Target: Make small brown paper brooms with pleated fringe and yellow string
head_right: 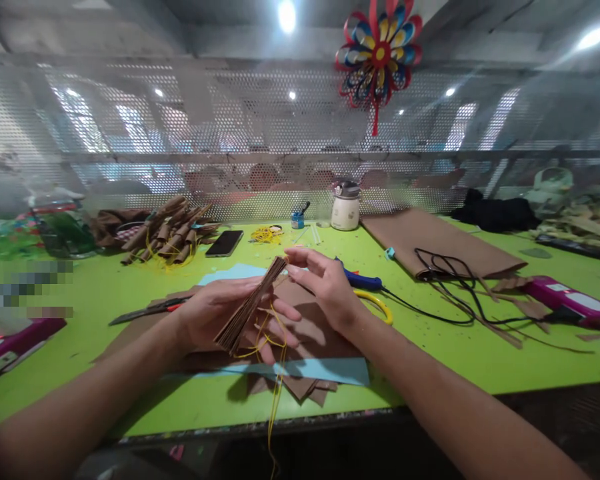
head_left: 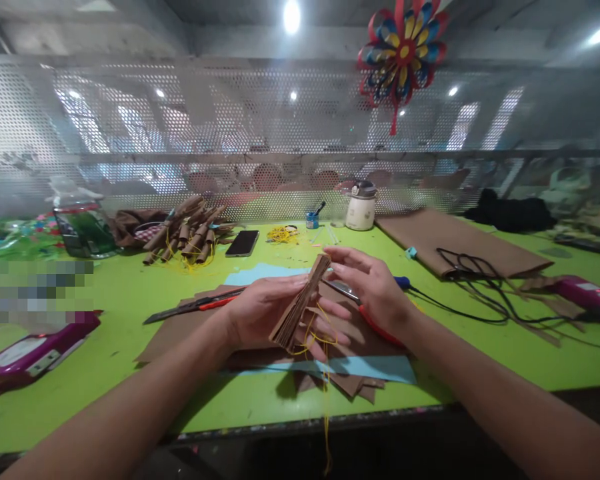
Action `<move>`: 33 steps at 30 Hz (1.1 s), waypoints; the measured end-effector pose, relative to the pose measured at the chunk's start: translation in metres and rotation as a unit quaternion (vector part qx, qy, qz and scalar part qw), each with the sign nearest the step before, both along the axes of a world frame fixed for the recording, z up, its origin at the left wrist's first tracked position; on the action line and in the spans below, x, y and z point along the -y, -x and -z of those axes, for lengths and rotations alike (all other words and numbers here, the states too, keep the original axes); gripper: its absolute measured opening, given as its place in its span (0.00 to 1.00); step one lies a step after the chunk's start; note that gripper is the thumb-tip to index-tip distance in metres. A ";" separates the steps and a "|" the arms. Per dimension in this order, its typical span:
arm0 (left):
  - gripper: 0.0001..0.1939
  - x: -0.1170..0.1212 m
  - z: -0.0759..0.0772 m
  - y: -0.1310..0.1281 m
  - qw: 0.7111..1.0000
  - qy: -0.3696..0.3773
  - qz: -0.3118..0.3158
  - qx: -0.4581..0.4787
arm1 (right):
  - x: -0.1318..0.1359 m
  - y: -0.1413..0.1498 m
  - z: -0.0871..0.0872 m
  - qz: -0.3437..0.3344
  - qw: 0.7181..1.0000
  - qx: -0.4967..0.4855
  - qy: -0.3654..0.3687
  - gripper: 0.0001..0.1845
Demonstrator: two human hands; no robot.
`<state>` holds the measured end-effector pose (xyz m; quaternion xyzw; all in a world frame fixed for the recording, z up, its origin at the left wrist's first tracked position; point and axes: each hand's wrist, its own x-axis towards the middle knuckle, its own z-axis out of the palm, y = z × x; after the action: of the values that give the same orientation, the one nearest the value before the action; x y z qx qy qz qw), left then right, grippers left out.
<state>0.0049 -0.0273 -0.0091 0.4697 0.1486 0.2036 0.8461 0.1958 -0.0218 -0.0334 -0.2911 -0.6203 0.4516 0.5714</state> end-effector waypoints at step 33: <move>0.18 -0.015 -0.001 0.015 0.975 -0.144 -0.068 -0.156 | -0.003 -0.022 -0.023 -0.058 0.993 -0.048 0.091 0.09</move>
<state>-0.0100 -0.0128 -0.0078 0.6017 0.2793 0.2042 0.7199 0.2180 -0.0191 -0.0100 -0.2831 -0.5642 0.5523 0.5446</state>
